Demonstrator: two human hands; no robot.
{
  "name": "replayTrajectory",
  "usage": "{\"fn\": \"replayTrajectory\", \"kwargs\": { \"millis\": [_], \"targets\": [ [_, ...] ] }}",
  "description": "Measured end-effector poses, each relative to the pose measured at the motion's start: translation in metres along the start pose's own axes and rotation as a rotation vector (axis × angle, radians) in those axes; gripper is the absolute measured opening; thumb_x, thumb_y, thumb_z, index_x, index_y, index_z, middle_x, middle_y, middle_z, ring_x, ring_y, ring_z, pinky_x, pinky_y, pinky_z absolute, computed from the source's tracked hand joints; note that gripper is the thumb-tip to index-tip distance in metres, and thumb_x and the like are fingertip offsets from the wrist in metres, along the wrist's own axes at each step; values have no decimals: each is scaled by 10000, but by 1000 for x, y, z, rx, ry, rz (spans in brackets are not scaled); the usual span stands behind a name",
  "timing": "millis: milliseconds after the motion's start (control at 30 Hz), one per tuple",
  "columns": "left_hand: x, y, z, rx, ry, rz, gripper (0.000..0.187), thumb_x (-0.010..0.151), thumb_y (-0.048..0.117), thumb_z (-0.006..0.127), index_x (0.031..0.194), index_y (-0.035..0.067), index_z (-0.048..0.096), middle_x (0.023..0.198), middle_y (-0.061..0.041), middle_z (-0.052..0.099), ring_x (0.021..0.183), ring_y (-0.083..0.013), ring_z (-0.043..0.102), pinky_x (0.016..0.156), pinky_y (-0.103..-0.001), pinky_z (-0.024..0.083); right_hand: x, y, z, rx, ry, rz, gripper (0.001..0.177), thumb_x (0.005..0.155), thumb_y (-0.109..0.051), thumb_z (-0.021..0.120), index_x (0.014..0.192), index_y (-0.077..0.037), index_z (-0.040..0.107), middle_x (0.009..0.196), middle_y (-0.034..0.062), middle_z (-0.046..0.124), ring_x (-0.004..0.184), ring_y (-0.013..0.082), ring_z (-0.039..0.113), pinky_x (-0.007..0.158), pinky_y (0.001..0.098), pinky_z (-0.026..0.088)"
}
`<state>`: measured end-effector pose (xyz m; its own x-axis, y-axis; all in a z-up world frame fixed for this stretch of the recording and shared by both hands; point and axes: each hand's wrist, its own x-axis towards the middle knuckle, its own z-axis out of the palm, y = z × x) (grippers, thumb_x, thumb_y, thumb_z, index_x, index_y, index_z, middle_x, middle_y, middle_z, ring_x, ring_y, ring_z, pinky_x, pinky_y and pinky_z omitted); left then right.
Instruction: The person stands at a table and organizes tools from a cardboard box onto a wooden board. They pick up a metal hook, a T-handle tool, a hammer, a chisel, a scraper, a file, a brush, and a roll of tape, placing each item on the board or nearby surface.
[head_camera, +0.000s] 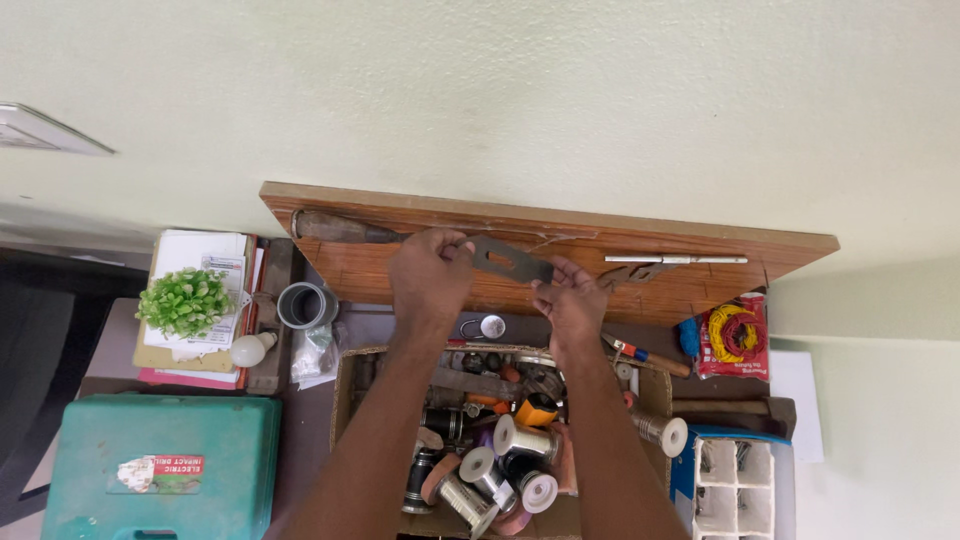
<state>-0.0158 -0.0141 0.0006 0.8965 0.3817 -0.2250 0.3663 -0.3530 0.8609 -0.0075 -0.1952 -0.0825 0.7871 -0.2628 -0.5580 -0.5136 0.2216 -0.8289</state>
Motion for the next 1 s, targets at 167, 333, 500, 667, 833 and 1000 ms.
{"fn": "replayTrajectory", "kwargs": {
  "millis": [167,333,500,667,833,1000],
  "targets": [
    [-17,-2,23,-69,-65,65,138,874,103,731,965,4,759,815,-100,750,721,-159,727,661,-301,588,4,25,-12,68,-96,-32,492,753,180,625,1214,7,634,1070,97,665,856,195,674,724,297,578],
    [-25,-7,40,-70,-73,183,195,892,115,723,1054,20,774,841,-122,717,719,-160,723,636,-298,612,7,56,-29,-245,-175,-169,330,852,-18,716,1181,-42,702,954,55,721,749,131,591,642,274,501],
    [-35,-12,51,-87,-152,197,230,905,143,747,1094,13,755,904,-121,725,795,-183,741,698,-314,611,12,74,-43,-454,-187,-134,194,969,-135,693,1092,9,735,833,56,669,714,132,579,643,294,498],
    [-35,-9,63,104,-190,147,385,886,98,714,1269,72,696,1059,-125,670,932,-237,721,796,-360,601,21,78,-44,-538,-262,-135,192,941,-118,641,1096,-14,682,918,50,732,819,126,653,732,302,533],
    [-32,4,71,384,-296,154,442,889,72,701,1325,97,638,1303,-132,530,1114,-263,660,921,-387,572,28,70,-38,-646,-365,-192,233,923,-164,691,1086,0,656,998,83,730,904,146,670,791,348,553],
    [-31,18,72,425,-385,31,690,838,35,723,1475,111,470,1419,-171,402,1165,-336,626,960,-415,555,36,68,-27,-780,-350,-165,285,898,-205,705,1101,-10,662,983,85,743,916,176,704,792,365,545]
  ]
}}
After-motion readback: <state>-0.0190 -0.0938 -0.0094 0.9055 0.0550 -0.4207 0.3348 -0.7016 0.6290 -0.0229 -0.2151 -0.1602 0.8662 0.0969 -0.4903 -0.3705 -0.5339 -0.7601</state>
